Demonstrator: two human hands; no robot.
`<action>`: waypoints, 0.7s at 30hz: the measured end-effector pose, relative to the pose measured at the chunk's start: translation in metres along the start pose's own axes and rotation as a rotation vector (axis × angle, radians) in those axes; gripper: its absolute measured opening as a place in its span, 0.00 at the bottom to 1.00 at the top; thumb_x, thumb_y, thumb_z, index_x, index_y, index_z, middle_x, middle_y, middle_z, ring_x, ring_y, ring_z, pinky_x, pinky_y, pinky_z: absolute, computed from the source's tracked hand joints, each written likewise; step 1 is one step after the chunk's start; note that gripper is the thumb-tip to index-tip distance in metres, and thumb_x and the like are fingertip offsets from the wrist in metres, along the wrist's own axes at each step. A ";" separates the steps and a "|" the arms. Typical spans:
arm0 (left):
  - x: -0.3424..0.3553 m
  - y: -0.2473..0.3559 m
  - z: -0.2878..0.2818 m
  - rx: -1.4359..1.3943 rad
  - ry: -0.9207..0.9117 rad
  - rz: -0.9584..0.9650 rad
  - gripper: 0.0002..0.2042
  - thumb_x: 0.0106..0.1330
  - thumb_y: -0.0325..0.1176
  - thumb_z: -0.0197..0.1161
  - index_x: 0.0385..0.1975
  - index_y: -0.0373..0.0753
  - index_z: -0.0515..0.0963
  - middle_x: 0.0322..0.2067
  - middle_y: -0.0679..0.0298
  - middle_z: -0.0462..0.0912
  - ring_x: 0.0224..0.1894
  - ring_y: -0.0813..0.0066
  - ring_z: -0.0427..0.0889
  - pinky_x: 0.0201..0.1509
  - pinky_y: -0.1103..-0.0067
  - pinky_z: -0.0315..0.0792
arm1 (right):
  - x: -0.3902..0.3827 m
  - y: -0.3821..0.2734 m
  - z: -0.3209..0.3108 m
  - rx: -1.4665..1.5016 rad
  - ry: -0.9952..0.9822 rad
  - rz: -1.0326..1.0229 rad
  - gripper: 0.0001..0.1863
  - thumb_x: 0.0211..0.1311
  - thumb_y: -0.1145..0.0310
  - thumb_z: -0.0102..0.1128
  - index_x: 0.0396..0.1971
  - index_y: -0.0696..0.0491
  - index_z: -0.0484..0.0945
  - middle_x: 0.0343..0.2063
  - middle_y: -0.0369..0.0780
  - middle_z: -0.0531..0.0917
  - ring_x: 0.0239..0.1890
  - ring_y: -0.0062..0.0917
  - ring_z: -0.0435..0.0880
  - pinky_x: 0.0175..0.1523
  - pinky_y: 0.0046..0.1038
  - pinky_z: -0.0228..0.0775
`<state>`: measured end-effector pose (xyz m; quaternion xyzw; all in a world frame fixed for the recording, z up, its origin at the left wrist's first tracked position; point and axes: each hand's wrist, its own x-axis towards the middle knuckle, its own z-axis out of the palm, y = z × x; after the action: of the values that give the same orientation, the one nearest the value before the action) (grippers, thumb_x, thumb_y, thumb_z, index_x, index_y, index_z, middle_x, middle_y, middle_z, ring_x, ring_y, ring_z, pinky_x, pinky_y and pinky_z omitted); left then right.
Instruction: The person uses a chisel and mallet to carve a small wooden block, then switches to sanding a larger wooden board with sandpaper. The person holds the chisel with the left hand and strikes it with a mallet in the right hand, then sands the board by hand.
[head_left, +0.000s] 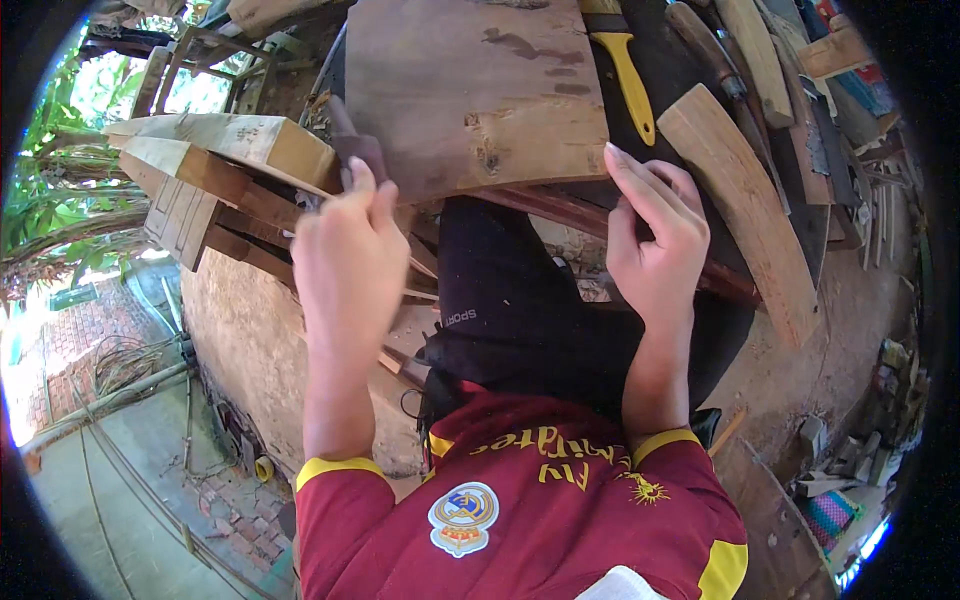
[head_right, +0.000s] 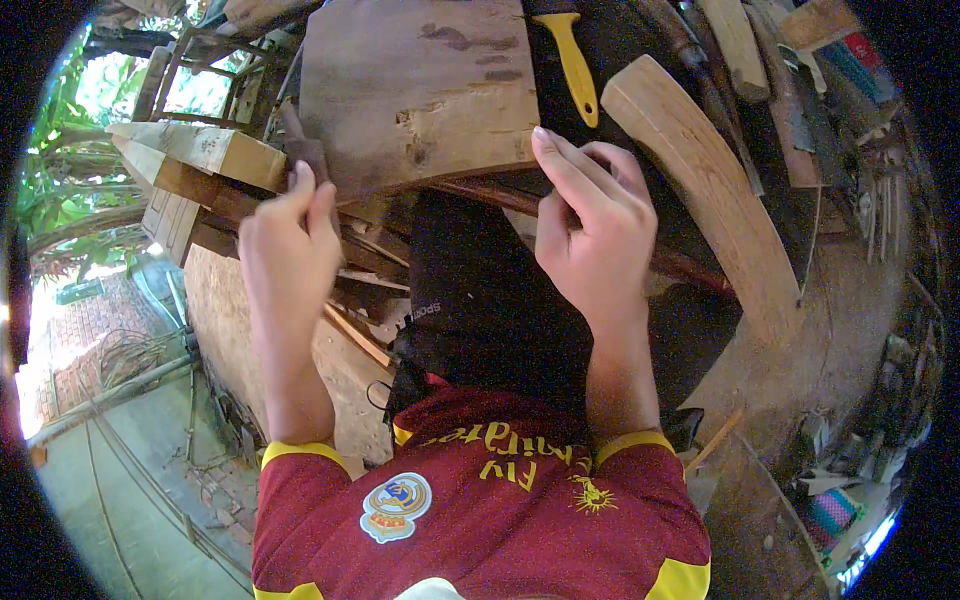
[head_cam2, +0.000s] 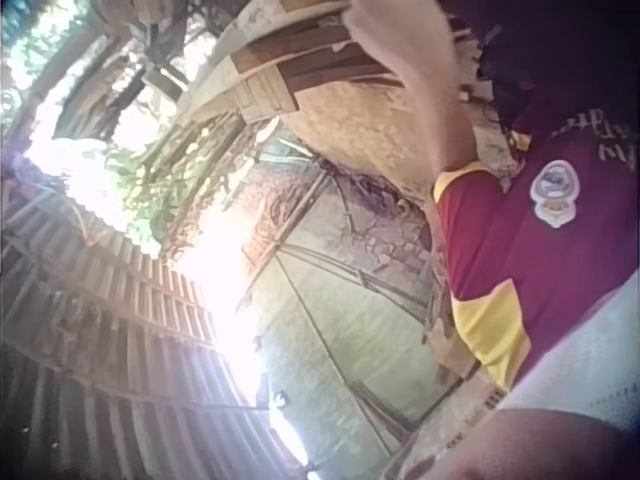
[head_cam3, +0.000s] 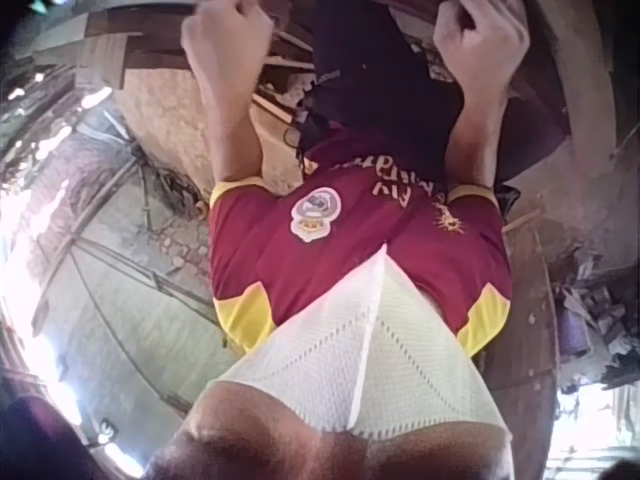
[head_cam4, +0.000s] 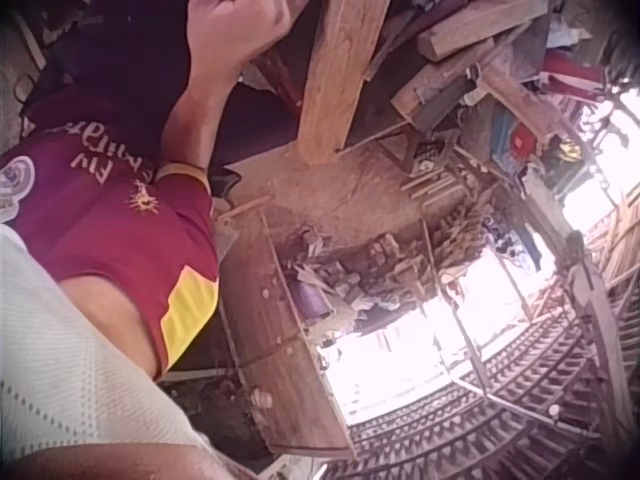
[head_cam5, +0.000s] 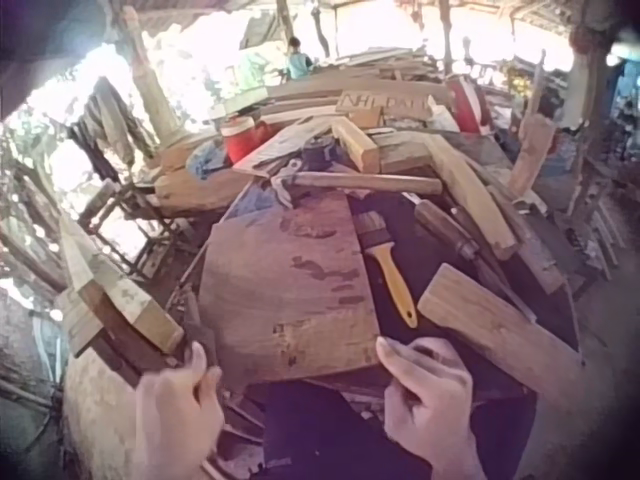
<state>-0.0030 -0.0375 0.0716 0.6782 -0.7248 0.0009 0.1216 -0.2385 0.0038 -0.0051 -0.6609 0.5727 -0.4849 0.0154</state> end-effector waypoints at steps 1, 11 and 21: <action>0.012 -0.006 0.003 0.030 0.039 0.038 0.15 0.67 0.37 0.62 0.47 0.33 0.82 0.27 0.40 0.79 0.31 0.43 0.81 0.35 0.63 0.73 | 0.001 0.000 0.001 0.002 0.002 -0.009 0.25 0.46 0.88 0.56 0.47 0.55 0.85 0.43 0.43 0.87 0.41 0.38 0.84 0.52 0.32 0.74; -0.020 -0.007 -0.005 -0.110 -0.097 -0.017 0.15 0.69 0.37 0.61 0.47 0.34 0.81 0.25 0.40 0.75 0.28 0.41 0.77 0.33 0.65 0.70 | -0.001 0.002 0.001 0.009 0.006 -0.008 0.25 0.45 0.85 0.58 0.48 0.55 0.84 0.44 0.43 0.86 0.40 0.40 0.82 0.49 0.35 0.76; 0.048 0.022 0.015 -0.079 -0.062 0.147 0.14 0.68 0.35 0.59 0.46 0.33 0.82 0.28 0.44 0.81 0.34 0.42 0.81 0.39 0.56 0.72 | 0.000 -0.001 0.000 0.004 -0.001 0.012 0.24 0.47 0.88 0.56 0.46 0.56 0.85 0.44 0.42 0.87 0.42 0.38 0.83 0.49 0.32 0.75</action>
<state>-0.0302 -0.0857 0.0691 0.6176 -0.7754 -0.0398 0.1257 -0.2377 0.0037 -0.0044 -0.6576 0.5756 -0.4856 0.0200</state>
